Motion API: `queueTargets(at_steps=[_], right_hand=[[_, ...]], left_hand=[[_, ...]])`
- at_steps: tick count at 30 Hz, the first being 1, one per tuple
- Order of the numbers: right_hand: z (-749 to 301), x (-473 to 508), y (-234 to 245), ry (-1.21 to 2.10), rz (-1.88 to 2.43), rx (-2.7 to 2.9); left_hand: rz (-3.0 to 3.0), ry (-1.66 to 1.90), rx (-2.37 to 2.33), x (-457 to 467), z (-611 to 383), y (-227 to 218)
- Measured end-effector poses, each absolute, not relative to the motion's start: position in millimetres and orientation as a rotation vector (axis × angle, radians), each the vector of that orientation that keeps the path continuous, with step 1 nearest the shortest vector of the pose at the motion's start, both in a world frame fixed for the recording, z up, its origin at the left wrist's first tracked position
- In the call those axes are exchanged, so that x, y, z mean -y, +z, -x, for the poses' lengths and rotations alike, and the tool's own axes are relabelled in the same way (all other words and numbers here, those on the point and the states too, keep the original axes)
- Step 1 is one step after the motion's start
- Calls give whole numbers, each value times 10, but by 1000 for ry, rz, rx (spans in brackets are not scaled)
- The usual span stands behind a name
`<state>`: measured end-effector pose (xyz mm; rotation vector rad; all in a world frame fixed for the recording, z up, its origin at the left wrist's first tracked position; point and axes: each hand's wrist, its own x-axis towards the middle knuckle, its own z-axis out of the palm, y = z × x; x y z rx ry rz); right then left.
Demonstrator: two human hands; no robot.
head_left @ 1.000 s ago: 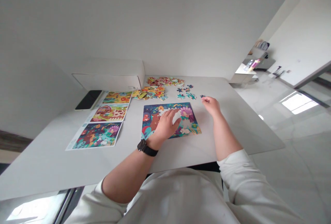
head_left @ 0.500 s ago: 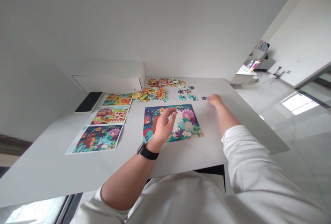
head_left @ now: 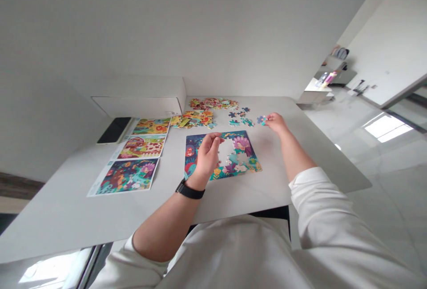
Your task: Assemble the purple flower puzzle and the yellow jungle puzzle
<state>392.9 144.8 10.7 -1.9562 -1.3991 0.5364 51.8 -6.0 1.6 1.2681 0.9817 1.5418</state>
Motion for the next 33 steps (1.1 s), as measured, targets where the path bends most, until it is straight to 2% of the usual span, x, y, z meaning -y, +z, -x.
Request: queueTargets(at_steps=[8,13,19,28,33], right_hand=[[-3405,-902,636,757,1328,1450],[-3048,-482,394,871,1217,1432],[-2946,-445,11,977,1246,1290],[-2759,-373,-50,1304,1148,1269],[-2663,-326,-68,1312,1131,1314]], left_hand=[[-1208,1537,-994,-37,-470,-7],[-1180,1531,-1047,-81,-448,-2],[-1145,1514,-1103,-103,-391,-16],[-1141,1453,-1105,-85,-387,-9],[-1110,1353,-1067,-102,-432,-47]])
